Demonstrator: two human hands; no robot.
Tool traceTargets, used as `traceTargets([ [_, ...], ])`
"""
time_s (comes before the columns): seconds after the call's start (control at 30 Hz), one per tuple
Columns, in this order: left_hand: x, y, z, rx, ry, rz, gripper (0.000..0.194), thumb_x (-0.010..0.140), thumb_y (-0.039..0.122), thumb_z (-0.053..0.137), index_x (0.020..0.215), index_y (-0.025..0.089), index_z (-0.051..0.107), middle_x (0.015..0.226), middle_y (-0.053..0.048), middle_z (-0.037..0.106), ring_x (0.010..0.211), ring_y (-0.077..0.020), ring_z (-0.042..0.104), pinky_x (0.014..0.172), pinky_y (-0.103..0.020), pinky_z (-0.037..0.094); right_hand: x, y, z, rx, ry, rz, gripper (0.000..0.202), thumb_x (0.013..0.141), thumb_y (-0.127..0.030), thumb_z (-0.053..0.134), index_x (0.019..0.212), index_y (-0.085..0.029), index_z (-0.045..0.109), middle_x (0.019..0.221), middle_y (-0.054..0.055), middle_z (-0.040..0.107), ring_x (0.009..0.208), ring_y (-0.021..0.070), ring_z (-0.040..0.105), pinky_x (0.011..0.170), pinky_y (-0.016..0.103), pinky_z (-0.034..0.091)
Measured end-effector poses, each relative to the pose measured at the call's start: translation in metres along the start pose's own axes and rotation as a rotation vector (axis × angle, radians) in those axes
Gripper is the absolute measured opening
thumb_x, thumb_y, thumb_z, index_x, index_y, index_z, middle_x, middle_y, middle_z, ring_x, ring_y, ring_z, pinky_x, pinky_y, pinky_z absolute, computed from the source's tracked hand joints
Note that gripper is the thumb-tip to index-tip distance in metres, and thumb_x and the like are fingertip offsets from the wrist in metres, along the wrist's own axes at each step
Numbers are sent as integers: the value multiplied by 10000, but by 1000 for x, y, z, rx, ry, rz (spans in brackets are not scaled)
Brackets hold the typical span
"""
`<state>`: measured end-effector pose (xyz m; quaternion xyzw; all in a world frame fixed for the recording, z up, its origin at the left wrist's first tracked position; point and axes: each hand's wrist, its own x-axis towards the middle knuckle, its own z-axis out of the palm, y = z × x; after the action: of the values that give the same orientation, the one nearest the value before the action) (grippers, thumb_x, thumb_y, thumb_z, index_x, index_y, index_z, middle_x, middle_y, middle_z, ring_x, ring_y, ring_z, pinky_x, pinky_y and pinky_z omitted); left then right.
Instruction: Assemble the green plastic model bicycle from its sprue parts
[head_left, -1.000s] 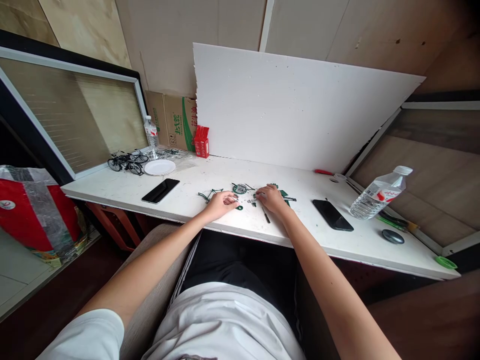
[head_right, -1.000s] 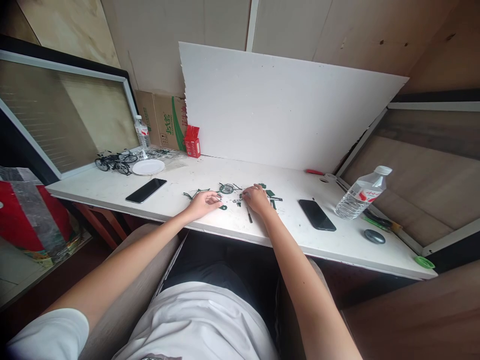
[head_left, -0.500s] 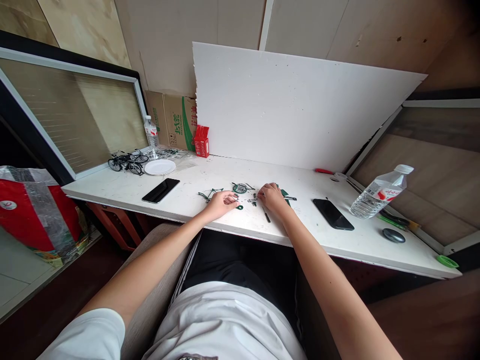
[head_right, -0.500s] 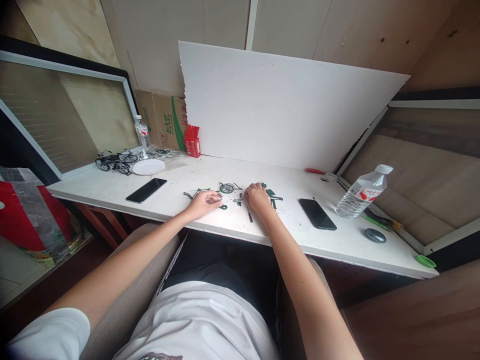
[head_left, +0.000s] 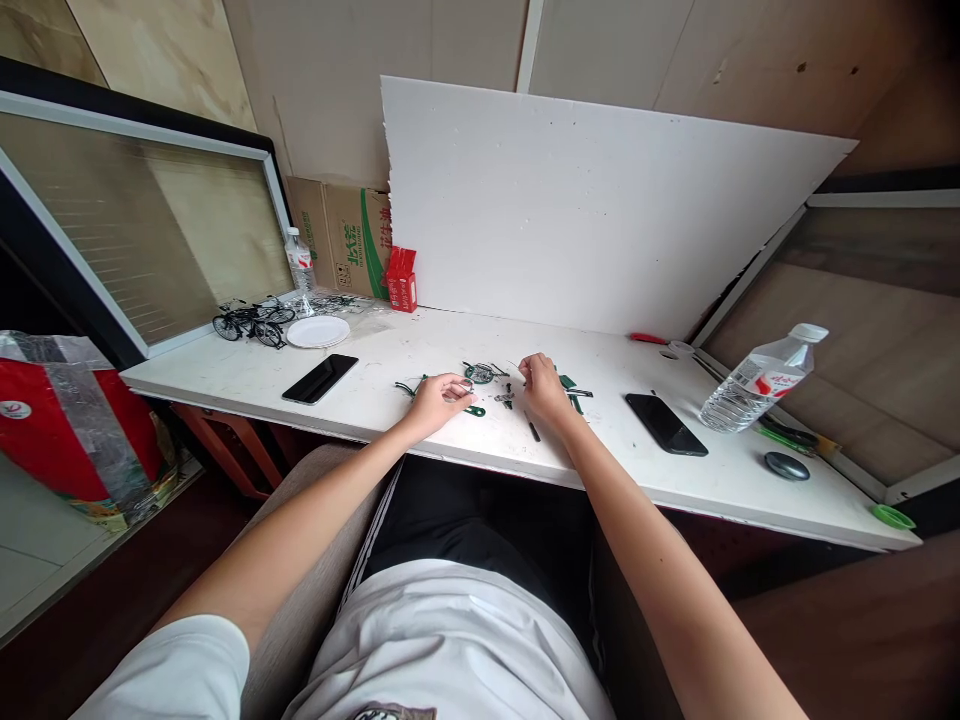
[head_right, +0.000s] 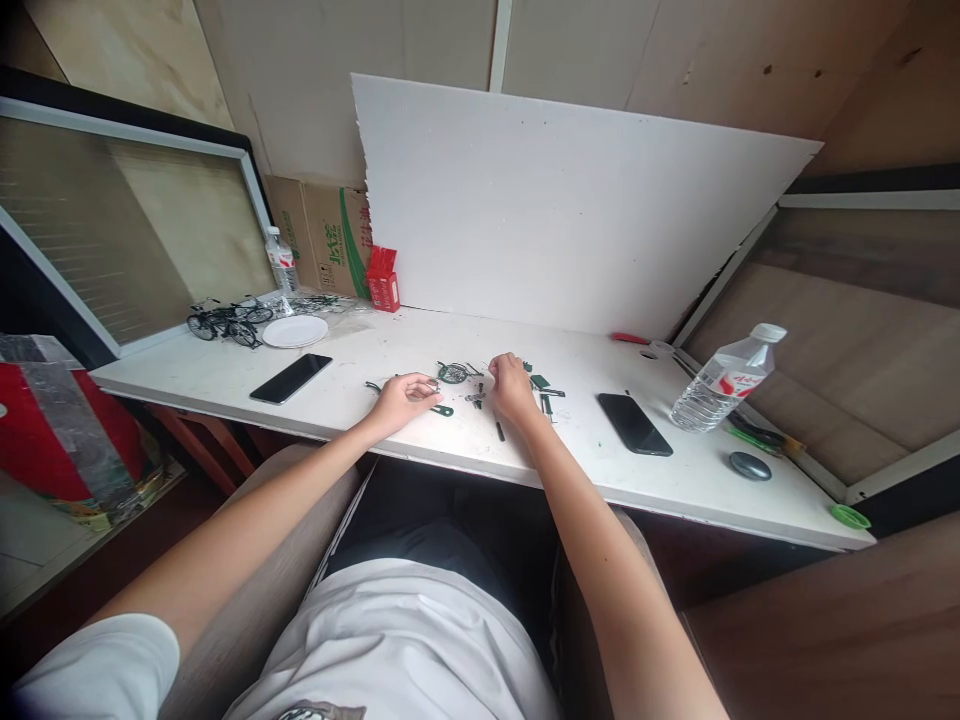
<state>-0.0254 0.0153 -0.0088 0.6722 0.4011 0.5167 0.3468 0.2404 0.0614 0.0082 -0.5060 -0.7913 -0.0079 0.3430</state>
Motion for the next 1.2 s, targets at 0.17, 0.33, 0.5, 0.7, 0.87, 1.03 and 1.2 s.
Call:
traceTargets([
  [0.17, 0, -2, -1, -22, 9, -2, 455, 770, 439, 909, 1075, 137, 758, 943, -114, 807, 888, -225, 761, 897, -370, 596, 2, -8, -6, 256, 50, 25, 132, 873, -133, 438, 906, -254, 482, 942, 70, 608, 861, 240, 534, 794, 374, 430],
  [0.33, 1, -2, -2, -63, -11, -33, 516, 731, 451, 944, 1092, 134, 754, 938, -113, 804, 868, -222, 762, 871, -365, 598, 1, -16, -7, 455, -40, 116, 94, 961, -268, 467, 868, -261, 482, 817, 41, 612, 773, 220, 562, 749, 374, 447],
  [0.5, 2, -1, -1, -120, -28, -62, 570, 677, 434, 983, 1099, 130, 749, 921, -111, 802, 845, -224, 765, 832, -356, 604, 2, -28, -8, 769, -228, 151, 326, 1047, -557, 491, 914, -261, 525, 772, 25, 654, 742, 206, 612, 744, 368, 488],
  [0.7, 1, 2, -1, -143, -53, -74, 564, 675, 467, 982, 1062, 127, 753, 873, -103, 803, 785, -216, 766, 795, -345, 610, 0, -48, -3, 947, -448, 143, 493, 936, -739, 634, 911, -253, 557, 779, 23, 656, 693, 177, 558, 639, 327, 436],
  [0.87, 0, 2, -1, -104, -46, -50, 461, 776, 484, 908, 1039, 126, 785, 884, -103, 813, 722, -201, 754, 734, -334, 607, 0, -49, 5, 1021, -481, 181, 555, 848, -782, 715, 933, -251, 574, 752, 7, 639, 665, 167, 549, 578, 299, 390],
  [1.03, 0, 0, 0, -98, -43, -47, 427, 790, 451, 900, 1040, 119, 801, 912, -116, 824, 733, -209, 767, 753, -341, 613, -1, -52, 0, 1019, -451, 192, 479, 861, -679, 772, 955, -223, 661, 874, 46, 717, 722, 171, 606, 582, 293, 421],
  [1.2, 1, 0, -1, -98, -38, -52, 416, 802, 442, 889, 1054, 119, 810, 941, -128, 829, 752, -226, 777, 773, -362, 621, -1, -54, -3, 1060, -451, 183, 460, 805, -622, 851, 983, -215, 732, 882, 62, 747, 775, 194, 671, 594, 289, 463],
])
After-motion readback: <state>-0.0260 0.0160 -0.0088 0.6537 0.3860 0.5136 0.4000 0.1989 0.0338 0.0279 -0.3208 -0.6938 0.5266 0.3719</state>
